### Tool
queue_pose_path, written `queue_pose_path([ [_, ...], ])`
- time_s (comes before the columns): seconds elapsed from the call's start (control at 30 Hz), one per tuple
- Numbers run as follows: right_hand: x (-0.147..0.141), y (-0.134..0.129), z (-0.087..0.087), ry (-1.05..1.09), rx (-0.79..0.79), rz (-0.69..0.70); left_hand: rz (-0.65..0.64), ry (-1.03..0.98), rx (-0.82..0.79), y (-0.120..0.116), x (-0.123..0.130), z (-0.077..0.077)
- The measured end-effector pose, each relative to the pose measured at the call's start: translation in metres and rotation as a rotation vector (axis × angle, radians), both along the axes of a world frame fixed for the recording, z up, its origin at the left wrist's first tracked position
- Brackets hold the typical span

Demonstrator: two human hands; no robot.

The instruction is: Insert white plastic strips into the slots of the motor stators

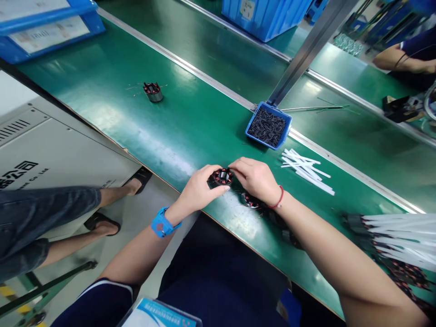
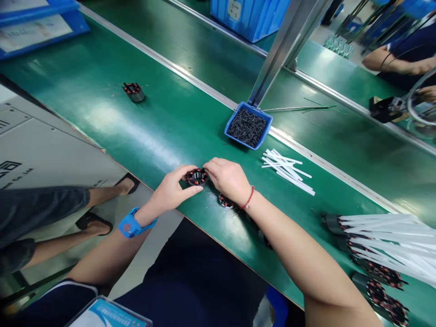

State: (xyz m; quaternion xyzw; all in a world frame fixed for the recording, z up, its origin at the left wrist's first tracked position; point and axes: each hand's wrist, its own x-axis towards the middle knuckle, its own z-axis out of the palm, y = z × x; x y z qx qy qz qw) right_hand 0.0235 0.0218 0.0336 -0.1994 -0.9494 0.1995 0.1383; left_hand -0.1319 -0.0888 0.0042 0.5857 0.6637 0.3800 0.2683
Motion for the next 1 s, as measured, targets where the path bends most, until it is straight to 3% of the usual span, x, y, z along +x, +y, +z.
queue_pose_path([
  [0.13,0.013,-0.006,0.011,0.216,-0.326,-0.029,-0.1,-0.248,-0.053,-0.005,-0.007,0.007],
  [0.23,0.019,-0.005,0.018,0.292,-0.807,-0.079,-0.257,-0.356,-0.046,-0.007,-0.008,0.012],
  [0.33,0.022,-0.001,0.026,0.224,-1.268,0.009,-0.408,-0.319,0.031,-0.007,-0.008,0.022],
  [0.4,0.024,0.0,0.031,0.172,-1.398,0.066,-0.471,-0.227,0.07,-0.008,-0.008,0.032],
  [0.47,0.025,-0.003,0.037,0.153,-1.411,0.072,-0.483,-0.137,0.076,-0.01,-0.007,0.041],
  [0.63,0.029,-0.018,0.039,0.17,-1.186,-0.061,-0.41,0.018,0.032,-0.011,-0.001,0.051],
  [0.77,0.034,0.003,0.029,0.119,-0.945,-0.17,-0.316,0.018,0.009,0.001,0.006,0.033],
  [0.83,0.032,0.024,0.026,0.091,-0.665,-0.277,-0.301,0.054,-0.006,0.008,0.011,0.021],
  [0.9,0.023,0.043,0.024,-0.006,-0.223,-0.375,-0.308,0.136,-0.019,0.013,0.016,0.011],
  [0.97,0.006,0.052,0.023,-0.221,0.14,-0.343,-0.348,0.194,-0.025,0.015,0.015,0.008],
  [1.0,-0.005,0.053,0.022,-0.341,0.243,-0.305,-0.36,0.202,-0.022,0.016,0.011,0.008],
])
